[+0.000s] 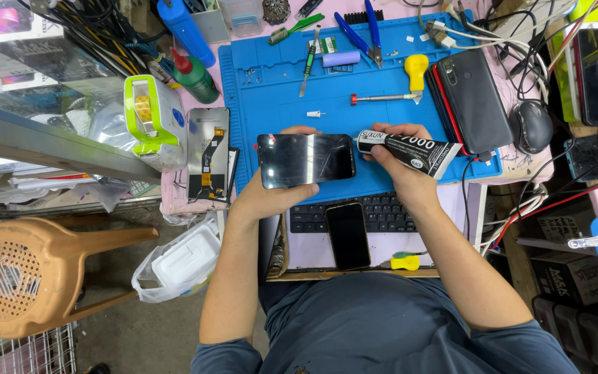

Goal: The person applies adhesive from a tube to the frame of a mobile phone, then carefully positions and presses a replacement screen into place.

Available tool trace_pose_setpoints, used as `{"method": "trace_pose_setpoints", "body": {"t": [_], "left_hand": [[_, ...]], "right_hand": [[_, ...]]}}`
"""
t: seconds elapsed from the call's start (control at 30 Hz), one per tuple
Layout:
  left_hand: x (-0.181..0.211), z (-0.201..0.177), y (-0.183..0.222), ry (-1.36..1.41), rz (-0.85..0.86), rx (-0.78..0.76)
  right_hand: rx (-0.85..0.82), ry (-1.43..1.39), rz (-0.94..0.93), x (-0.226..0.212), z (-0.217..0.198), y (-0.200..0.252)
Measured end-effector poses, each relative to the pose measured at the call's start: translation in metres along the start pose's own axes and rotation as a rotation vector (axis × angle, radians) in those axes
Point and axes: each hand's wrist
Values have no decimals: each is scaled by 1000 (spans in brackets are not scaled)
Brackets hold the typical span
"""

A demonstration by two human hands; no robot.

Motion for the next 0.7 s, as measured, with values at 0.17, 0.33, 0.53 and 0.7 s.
{"method": "trace_pose_setpoints", "body": {"t": [0.17, 0.33, 0.53, 0.7], "left_hand": [[-4, -1, 1, -42, -5, 5], [-5, -3, 2, -56, 10, 10], [-4, -2, 2, -44, -34, 7], [-4, -2, 3, -40, -27, 10]], "right_hand": [[-6, 21, -7, 0, -1, 0], [-17, 30, -20, 2, 0, 0], [-38, 123, -60, -2, 1, 5], [-69, 301, -167, -4, 1, 11]]}}
Point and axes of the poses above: each hand's wrist, its own y-axis away from the middle knuckle, its own z-axis out of the palm, x = y × z, and after that the axes turned 4 degrees about x, right-handed
